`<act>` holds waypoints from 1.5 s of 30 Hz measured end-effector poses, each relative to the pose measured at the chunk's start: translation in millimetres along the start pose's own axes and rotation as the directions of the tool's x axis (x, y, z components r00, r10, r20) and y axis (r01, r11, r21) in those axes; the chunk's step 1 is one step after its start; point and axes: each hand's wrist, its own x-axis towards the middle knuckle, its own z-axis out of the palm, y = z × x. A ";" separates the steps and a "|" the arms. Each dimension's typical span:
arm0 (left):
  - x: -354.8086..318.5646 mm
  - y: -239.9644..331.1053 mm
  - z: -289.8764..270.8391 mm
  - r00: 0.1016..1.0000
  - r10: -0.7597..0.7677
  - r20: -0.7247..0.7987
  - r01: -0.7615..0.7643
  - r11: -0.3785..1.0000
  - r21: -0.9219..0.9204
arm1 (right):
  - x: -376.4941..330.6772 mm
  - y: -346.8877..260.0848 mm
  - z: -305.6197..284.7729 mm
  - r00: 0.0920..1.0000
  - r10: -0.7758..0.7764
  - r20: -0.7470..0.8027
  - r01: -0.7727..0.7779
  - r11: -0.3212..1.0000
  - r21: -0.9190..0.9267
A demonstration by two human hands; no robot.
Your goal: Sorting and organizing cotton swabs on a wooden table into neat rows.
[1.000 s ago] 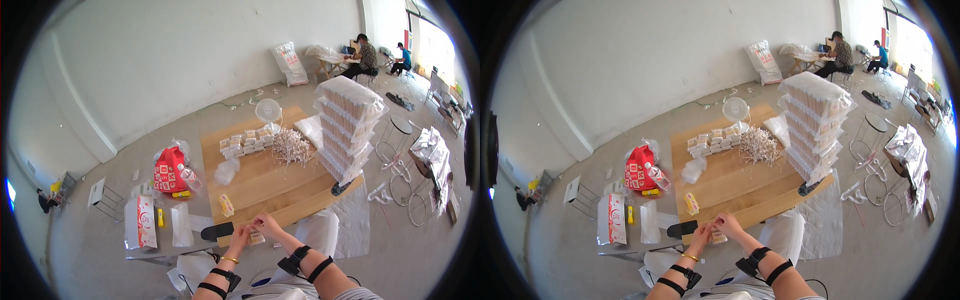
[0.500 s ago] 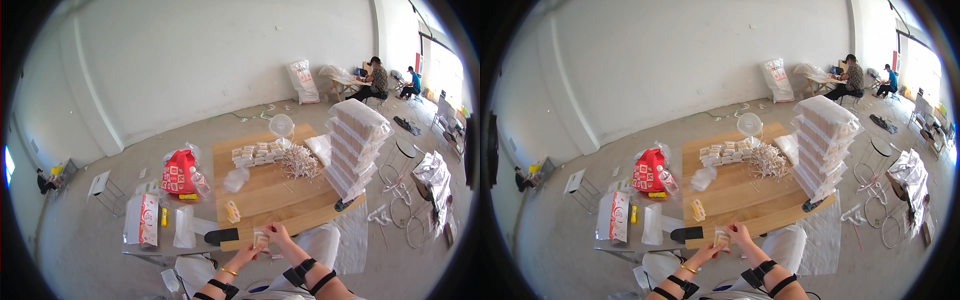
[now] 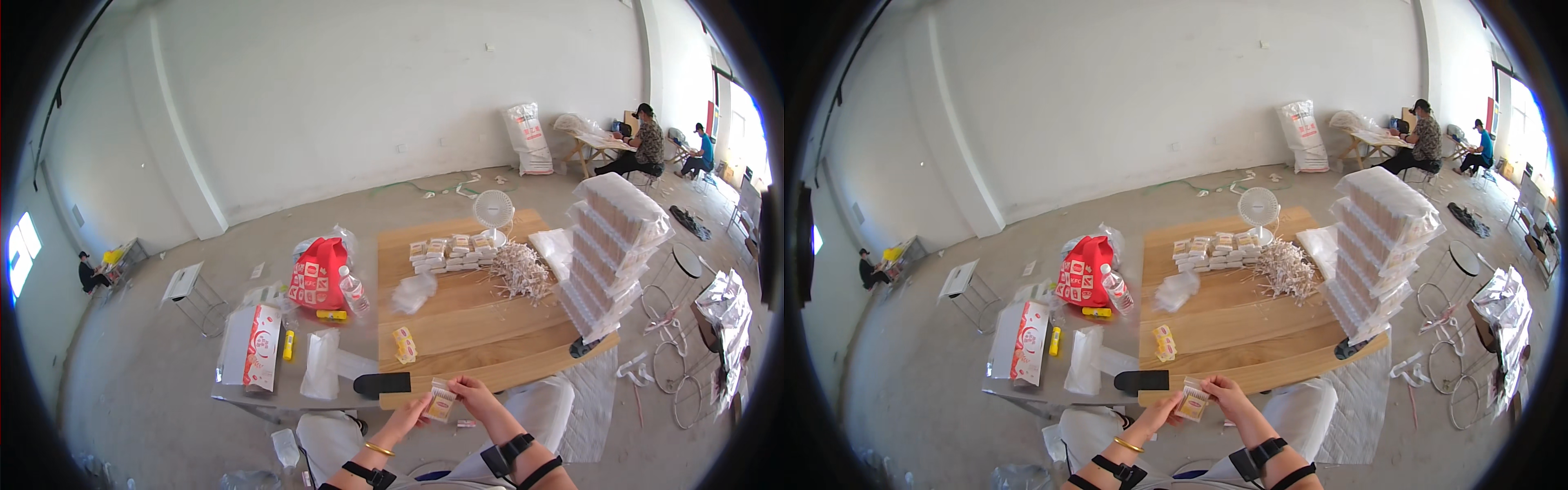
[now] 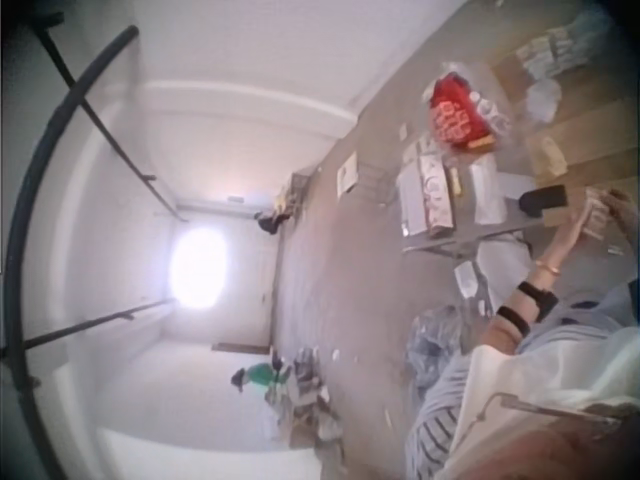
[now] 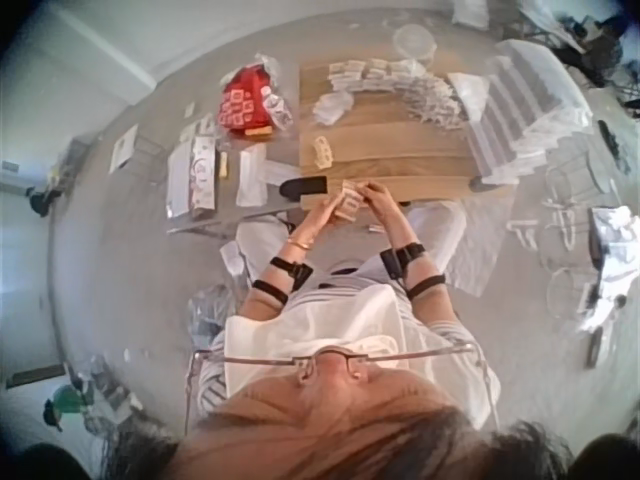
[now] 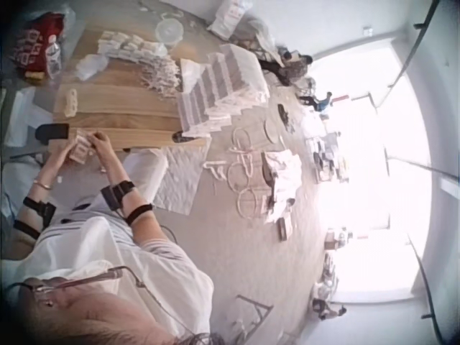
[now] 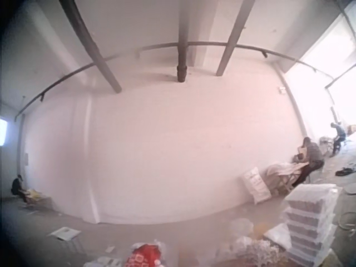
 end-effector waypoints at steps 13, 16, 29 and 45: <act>19.2 5.6 1.0 0.898 0.412 -0.153 -0.353 0.884 0.307 | -0.7 1.2 15.8 0.980 -0.197 0.014 0.184 0.884 -0.430; 26.9 -1.9 11.2 0.938 0.297 -0.178 -0.288 0.955 0.078 | 1.8 13.8 12.0 0.962 -0.261 -0.084 0.190 0.854 -0.485; 51.4 -33.7 1.7 0.999 0.034 0.005 -0.031 0.962 -0.272 | 8.0 37.4 -6.5 0.981 -0.156 -0.113 0.087 0.882 -0.464; 57.6 -65.3 -3.0 0.994 0.075 0.076 -0.066 0.991 -0.115 | 13.8 43.9 -25.7 0.991 0.130 -0.024 -0.132 0.970 -0.204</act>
